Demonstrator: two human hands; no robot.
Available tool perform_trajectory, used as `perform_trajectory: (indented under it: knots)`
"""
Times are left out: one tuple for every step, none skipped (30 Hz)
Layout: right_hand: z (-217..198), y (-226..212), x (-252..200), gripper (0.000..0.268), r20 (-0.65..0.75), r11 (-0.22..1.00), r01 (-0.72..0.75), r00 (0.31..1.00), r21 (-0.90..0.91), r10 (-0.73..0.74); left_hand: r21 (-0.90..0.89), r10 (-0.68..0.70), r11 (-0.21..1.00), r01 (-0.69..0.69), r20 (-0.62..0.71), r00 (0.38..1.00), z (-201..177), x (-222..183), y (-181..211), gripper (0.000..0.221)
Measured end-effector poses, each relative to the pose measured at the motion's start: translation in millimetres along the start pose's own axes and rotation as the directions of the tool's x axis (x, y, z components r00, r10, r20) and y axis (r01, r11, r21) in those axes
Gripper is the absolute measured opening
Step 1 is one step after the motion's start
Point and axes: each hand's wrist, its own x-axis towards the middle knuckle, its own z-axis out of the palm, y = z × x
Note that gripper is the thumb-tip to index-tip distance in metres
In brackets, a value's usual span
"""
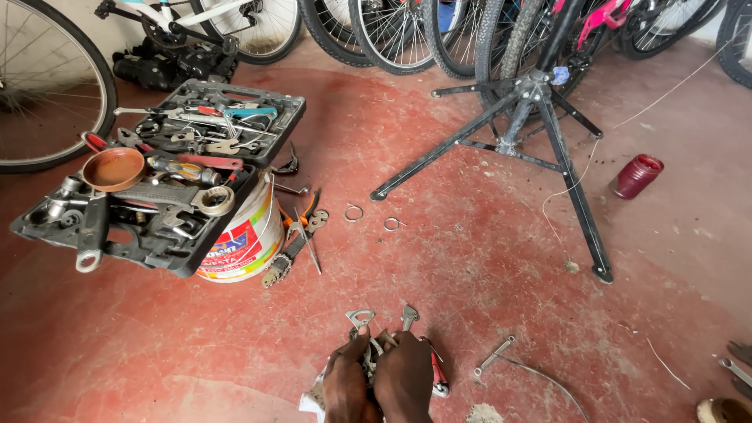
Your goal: Cleaning grease and dirt from a bicycle derailleur using a rag and a small tool.
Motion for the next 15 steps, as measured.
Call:
perform_trajectory:
  knots:
    - [-2,-3,-3,0.029,0.000,1.000,-0.001,1.000,0.000,0.001,0.001,0.000,1.000,0.000,0.000,1.000,-1,0,0,0.035]
    - [-4,-7,-5,0.028,0.017,1.000,-0.016,1.000,0.012,0.016,0.011,-0.001,1.000,0.001,0.010,1.000,-1,0,1,0.036]
    - [-6,-10,-7,0.028,0.034,0.999,-0.032,0.999,0.023,0.032,0.021,-0.002,1.000,0.002,0.020,1.000,-2,1,2,0.037]
    - [-2,-6,-4,0.028,0.034,0.999,-0.032,0.999,0.023,0.031,0.020,-0.002,1.000,0.001,0.020,1.000,-3,4,1,0.037]
    - [3,-1,0,0.025,-0.003,1.000,0.006,1.000,-0.018,-0.006,-0.017,-0.003,1.000,0.003,0.041,0.999,-4,8,0,0.034]
    - [8,2,5,0.023,-0.038,0.997,0.044,0.998,-0.060,-0.046,-0.056,-0.001,0.998,0.005,0.062,0.998,-4,13,0,0.031]
    - [7,-2,5,0.023,-0.038,0.997,0.047,0.998,-0.059,-0.050,-0.058,0.001,0.998,0.002,0.063,0.998,-3,12,3,0.031]
    - [6,-5,4,0.023,-0.030,0.998,0.038,0.999,-0.043,-0.040,-0.038,-0.008,0.999,0.011,0.066,0.998,-1,11,7,0.032]
    - [6,-9,4,0.025,-0.021,0.999,0.029,0.999,-0.026,-0.030,-0.017,-0.018,1.000,0.019,0.069,0.997,0,10,11,0.034]
    - [12,-6,9,0.025,-0.017,0.999,0.035,0.999,-0.026,-0.035,-0.022,-0.013,1.000,0.015,0.067,0.998,-2,22,9,0.034]
    - [18,-4,15,0.022,-0.020,0.999,0.049,0.999,-0.023,-0.049,-0.069,-0.029,0.997,0.036,0.101,0.994,-3,34,9,0.026]
    - [25,-2,23,0.020,-0.024,0.998,0.064,0.998,-0.021,-0.064,-0.117,-0.044,0.991,0.060,0.136,0.990,-3,47,7,0.022]
    - [32,-2,28,0.020,-0.021,0.997,0.069,0.997,-0.021,-0.070,-0.122,-0.040,0.991,0.056,0.135,0.990,-4,62,8,0.022]
    - [39,-2,37,0.019,-0.029,0.998,0.065,0.997,0.006,-0.065,-0.141,-0.062,0.987,0.081,0.136,0.989,-2,79,9,0.020]
    - [46,-2,46,0.019,-0.037,0.998,0.062,0.997,0.033,-0.060,-0.160,-0.084,0.981,0.106,0.137,0.987,0,97,10,0.018]
